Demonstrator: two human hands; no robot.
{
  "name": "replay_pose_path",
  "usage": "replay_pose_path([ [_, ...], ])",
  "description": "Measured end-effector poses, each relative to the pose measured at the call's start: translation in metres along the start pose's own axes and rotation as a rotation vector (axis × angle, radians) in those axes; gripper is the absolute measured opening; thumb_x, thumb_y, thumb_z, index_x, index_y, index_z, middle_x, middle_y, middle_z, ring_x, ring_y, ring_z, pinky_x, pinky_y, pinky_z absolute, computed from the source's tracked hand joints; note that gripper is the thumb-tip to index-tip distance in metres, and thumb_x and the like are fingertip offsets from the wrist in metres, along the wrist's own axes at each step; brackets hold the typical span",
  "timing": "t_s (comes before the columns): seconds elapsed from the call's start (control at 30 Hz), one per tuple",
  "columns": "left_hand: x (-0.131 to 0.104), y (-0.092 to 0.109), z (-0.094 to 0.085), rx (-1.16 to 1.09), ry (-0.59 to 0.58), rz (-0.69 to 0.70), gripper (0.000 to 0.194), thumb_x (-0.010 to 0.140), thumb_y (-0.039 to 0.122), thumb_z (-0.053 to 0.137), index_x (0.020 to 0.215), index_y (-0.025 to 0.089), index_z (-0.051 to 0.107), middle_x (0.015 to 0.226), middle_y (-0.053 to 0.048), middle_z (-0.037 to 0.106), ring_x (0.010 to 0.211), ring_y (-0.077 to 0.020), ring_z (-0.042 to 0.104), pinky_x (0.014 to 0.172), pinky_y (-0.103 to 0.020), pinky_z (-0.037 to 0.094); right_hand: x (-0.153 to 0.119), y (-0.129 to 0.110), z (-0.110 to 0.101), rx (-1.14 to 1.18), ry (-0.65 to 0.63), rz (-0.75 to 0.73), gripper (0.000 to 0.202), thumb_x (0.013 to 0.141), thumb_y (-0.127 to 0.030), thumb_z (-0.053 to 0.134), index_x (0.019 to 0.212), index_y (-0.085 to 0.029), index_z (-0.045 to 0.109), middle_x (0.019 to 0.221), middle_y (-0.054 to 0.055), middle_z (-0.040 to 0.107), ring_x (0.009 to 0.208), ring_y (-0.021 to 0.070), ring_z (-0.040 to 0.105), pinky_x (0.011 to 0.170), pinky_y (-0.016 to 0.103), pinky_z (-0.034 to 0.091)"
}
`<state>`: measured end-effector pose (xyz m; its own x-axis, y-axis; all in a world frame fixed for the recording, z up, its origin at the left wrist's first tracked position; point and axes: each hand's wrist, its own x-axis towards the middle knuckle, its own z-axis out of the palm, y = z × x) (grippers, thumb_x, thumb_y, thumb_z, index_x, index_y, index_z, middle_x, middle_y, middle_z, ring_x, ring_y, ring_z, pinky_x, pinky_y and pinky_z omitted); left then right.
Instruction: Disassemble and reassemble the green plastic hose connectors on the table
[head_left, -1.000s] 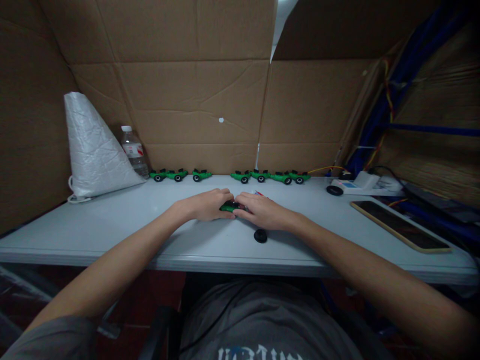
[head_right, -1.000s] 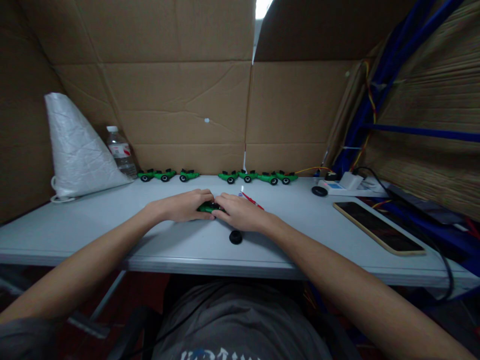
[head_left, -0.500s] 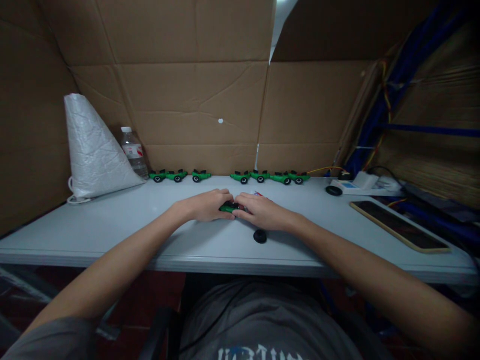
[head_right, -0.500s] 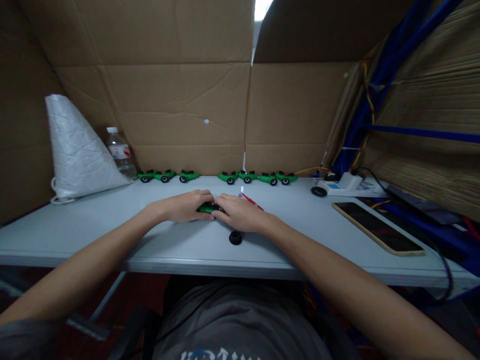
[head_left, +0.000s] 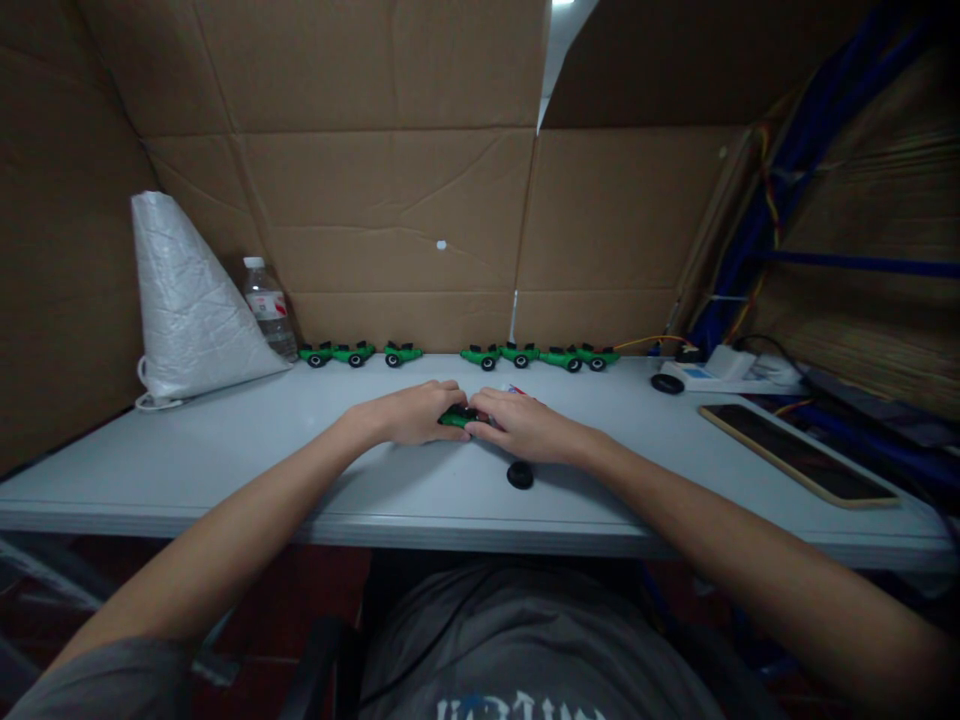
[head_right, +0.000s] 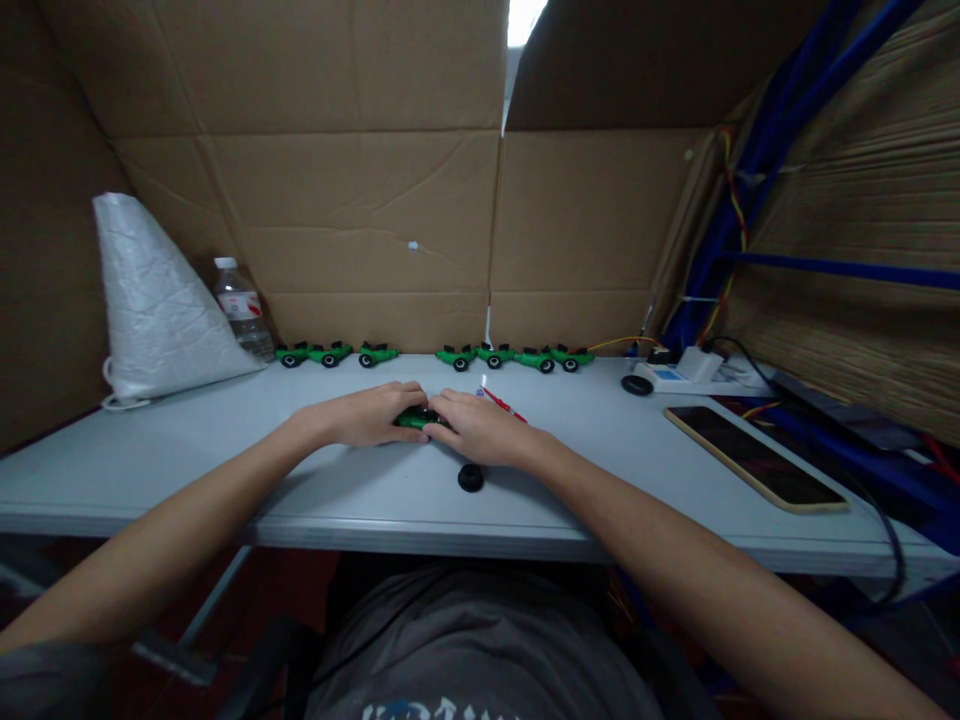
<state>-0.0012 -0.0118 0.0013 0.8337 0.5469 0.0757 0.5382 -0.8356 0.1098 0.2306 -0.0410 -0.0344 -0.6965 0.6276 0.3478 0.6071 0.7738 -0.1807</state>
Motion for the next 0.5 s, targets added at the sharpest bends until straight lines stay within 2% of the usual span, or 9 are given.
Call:
replay_pose_path([
  [0.5, 0.0, 0.0014, -0.001, 0.014, -0.013, -0.012, 0.041, 0.099, 0.053, 0.063, 0.119, 0.018, 0.067, 0.114, -0.011, 0.067, 0.103, -0.026, 0.065, 0.089, -0.035, 0.047, 0.0001, 0.003, 0.0028, -0.013, 0.004, -0.007, 0.018, 0.108, -0.036, 0.053, 0.108, -0.019, 0.06, 0.106, 0.009, 0.066, 0.098, 0.0233, 0.061, 0.086, 0.034, 0.043],
])
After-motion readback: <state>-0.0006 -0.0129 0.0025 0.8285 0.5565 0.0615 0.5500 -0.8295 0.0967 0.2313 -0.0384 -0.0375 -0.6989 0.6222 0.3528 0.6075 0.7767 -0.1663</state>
